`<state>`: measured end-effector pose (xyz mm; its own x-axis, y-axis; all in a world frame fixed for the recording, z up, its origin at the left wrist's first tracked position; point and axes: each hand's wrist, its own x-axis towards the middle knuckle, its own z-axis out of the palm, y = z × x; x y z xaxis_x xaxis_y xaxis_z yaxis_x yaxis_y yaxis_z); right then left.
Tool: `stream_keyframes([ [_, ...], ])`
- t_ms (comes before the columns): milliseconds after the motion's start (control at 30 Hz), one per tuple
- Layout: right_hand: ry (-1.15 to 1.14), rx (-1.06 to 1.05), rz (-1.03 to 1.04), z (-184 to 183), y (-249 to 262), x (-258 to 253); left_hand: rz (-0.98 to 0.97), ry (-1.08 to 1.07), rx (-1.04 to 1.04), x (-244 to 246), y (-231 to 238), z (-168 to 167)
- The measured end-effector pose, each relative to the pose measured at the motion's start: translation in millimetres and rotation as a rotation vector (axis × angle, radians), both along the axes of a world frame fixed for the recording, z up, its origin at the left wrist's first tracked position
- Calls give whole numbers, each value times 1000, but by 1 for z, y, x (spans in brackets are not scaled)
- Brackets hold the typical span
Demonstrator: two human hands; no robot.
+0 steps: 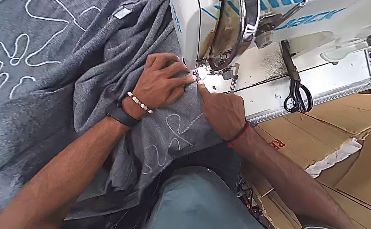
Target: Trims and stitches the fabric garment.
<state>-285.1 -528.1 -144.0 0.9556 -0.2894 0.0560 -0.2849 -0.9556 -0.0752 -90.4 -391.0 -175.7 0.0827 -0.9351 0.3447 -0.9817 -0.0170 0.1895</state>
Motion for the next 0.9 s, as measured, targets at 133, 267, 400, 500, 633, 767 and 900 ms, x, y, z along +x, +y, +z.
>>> stream_keyframes([
  [133, 0, 15, -60, -3, 5, 15, -68, -35, -13, 28, -7, 4],
  [267, -102, 106, -26, -17, 8, 5, 122, -141, 171, -4, 3, 33],
  [400, -291, 130, -85, -32, 8, 0, 567, -93, 435, -114, 47, 46],
  [500, -299, 222, -176, -23, 10, -1, 596, 32, 471, -110, 93, 15],
  [633, -259, 414, -241, -10, 14, -4, 278, 30, 472, -16, 115, 13],
  [767, -265, 407, -278, -14, 18, -3, 271, 60, 547, -8, 70, 58],
  [900, -248, 224, -256, -18, 23, -2, 258, 323, 182, -59, 20, 41],
])
